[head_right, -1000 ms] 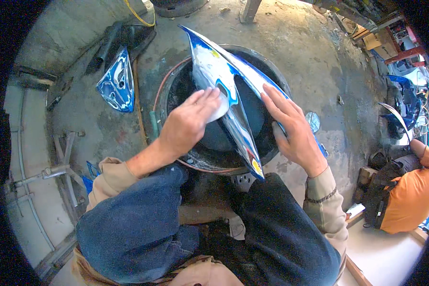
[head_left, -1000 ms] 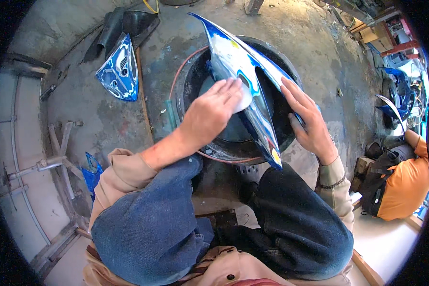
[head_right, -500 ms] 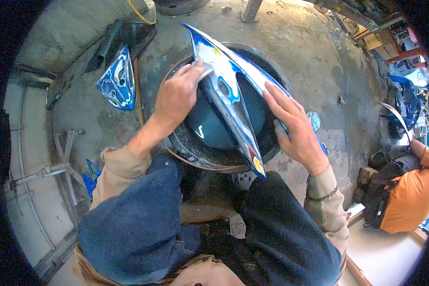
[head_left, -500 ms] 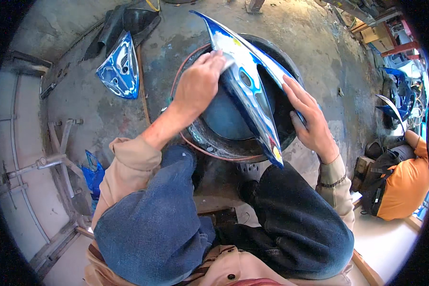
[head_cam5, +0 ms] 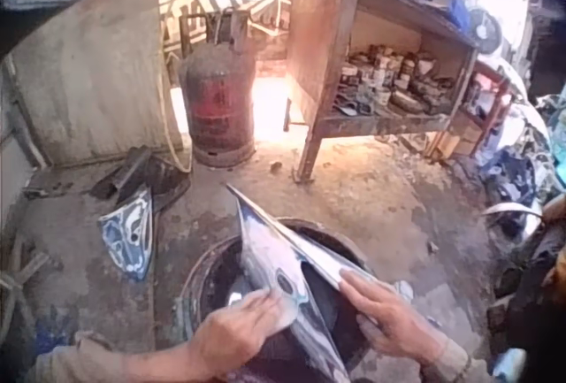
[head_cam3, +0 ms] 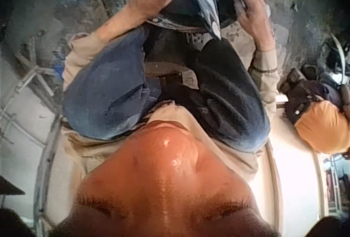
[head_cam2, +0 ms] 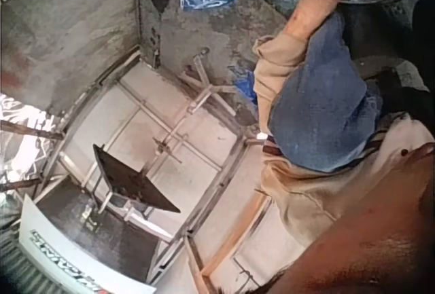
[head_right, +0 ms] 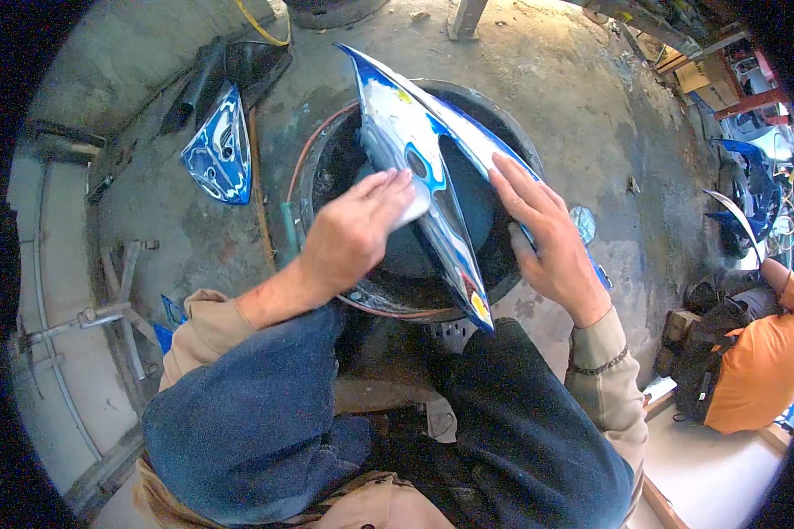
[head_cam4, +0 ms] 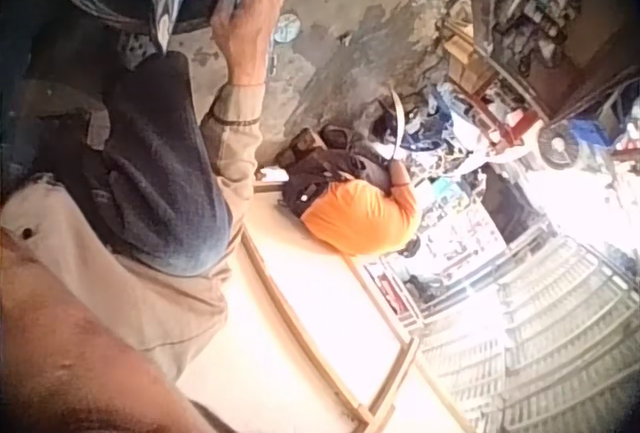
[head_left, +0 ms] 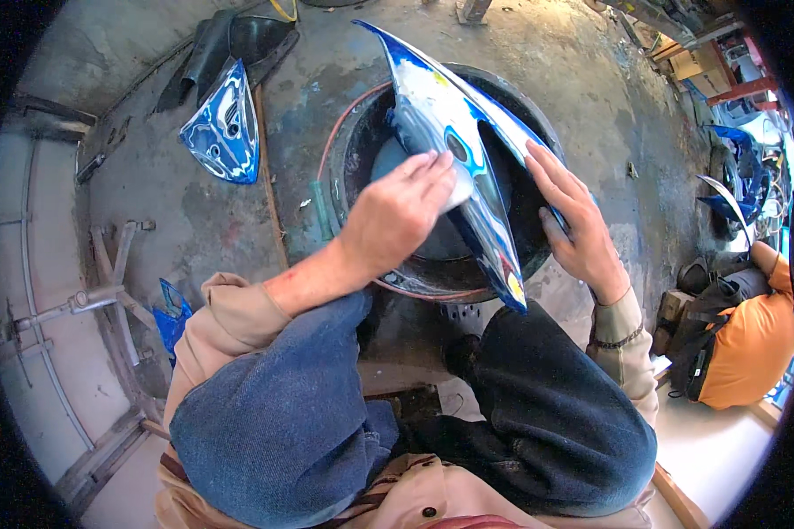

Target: The person wet sands a blue and white motorcycle fairing by hand with a sanding pad over a bucket of water, frequently dipping the pad into the water.

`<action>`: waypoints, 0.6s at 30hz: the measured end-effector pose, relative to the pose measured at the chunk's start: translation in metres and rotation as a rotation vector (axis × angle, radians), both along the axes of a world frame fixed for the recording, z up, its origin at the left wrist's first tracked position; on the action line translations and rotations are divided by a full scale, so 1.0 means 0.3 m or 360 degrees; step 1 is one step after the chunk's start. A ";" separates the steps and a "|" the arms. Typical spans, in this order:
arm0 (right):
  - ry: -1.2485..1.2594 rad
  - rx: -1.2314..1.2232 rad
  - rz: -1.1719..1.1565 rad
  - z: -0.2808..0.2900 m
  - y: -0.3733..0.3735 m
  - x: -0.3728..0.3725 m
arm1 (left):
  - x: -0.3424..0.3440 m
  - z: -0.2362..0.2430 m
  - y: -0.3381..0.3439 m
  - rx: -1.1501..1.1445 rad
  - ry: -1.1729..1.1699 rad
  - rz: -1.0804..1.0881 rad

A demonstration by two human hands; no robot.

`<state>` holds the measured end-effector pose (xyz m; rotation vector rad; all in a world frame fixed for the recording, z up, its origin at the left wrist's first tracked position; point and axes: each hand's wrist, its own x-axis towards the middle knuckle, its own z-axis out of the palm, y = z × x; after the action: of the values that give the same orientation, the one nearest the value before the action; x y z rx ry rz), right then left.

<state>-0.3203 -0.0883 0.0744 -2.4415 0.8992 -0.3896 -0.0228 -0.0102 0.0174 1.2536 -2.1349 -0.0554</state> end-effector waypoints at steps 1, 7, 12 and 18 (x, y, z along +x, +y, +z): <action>-0.0013 -0.0006 0.0006 -0.011 -0.002 0.000 | 0.018 -0.001 -0.021 0.0049 0.0011 0.0133; -0.0001 0.0006 -0.0008 0.004 0.004 0.008 | 0.004 -0.012 -0.022 0.0109 0.0057 0.0200; 0.0001 0.0005 -0.0016 0.001 0.005 0.006 | 0.075 -0.016 -0.084 0.0063 0.0000 0.0249; -0.0018 0.0020 0.0000 -0.012 -0.005 0.012 | 0.009 -0.021 0.016 -0.0166 -0.0140 0.0012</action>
<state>-0.3166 -0.0897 0.0708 -2.4258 0.8944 -0.3962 -0.0201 -0.0054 0.0111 1.2236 -2.1780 0.1150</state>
